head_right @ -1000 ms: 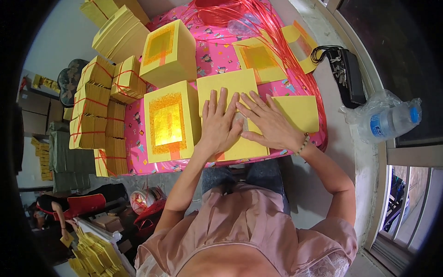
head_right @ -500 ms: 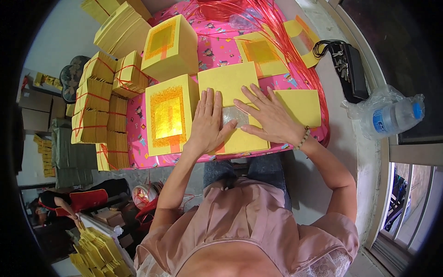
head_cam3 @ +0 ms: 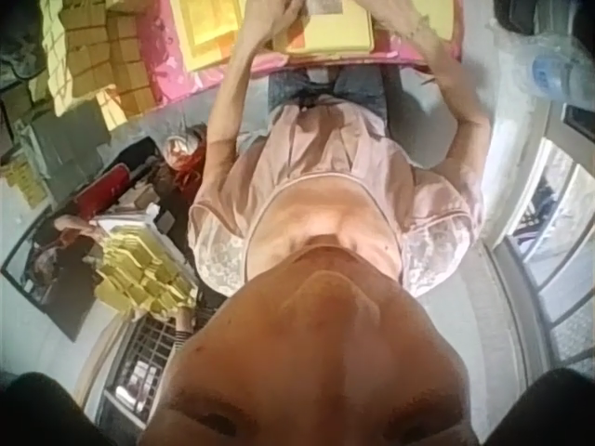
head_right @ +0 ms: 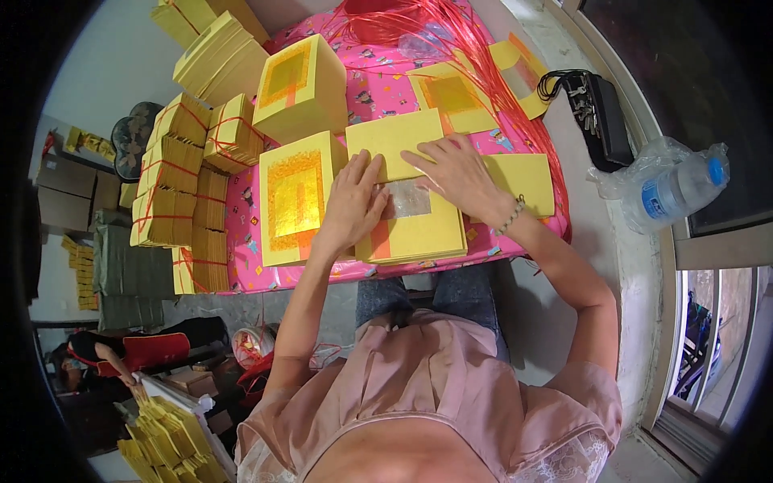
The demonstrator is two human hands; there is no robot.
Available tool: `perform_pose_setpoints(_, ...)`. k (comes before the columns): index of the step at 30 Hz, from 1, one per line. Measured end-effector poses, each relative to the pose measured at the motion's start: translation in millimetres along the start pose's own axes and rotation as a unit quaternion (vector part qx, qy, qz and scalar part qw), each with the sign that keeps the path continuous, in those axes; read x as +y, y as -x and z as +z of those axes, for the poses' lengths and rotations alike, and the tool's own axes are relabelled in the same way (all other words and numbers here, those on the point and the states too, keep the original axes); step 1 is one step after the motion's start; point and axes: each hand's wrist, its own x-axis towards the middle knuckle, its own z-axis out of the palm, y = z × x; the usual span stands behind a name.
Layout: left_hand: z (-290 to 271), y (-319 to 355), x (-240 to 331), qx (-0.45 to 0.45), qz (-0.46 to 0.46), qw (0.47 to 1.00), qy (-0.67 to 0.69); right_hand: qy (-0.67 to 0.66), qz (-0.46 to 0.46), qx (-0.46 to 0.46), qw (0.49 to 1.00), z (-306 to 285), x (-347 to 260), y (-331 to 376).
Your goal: Counting, stacking, and bundling stacks of yellow joss paper using red string.
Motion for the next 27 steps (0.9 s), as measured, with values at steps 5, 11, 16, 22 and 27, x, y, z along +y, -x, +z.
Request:
perform_pose_setpoints(5, -10, -10, 4, 0.040, 0.022, 0.997, -0.064, 0.008, -0.064, 0.049, 0.997, 7, 15, -6)
perform_pose_setpoints(11, -3, -26, 7, 0.078, -0.021, 0.989, -0.120, 0.005, -0.093, 0.135, 0.986, 5, 21, -12)
perform_pose_setpoints(16, -2, -30, 19, 0.195, 0.001, 0.969, -0.153, -0.124, 0.122, 0.189, 0.966, -12, 16, 1)
perform_pose_setpoints(22, 2, -43, 65, 0.265, 0.085, 0.951, -0.135, -0.528, 0.443, 0.143, 0.710, -51, 25, 37)
perform_pose_setpoints(27, 26, -39, 120, 0.268, 0.134, 0.951, -0.075, -0.658, 0.404, 0.149, 0.618, -73, 39, 88)
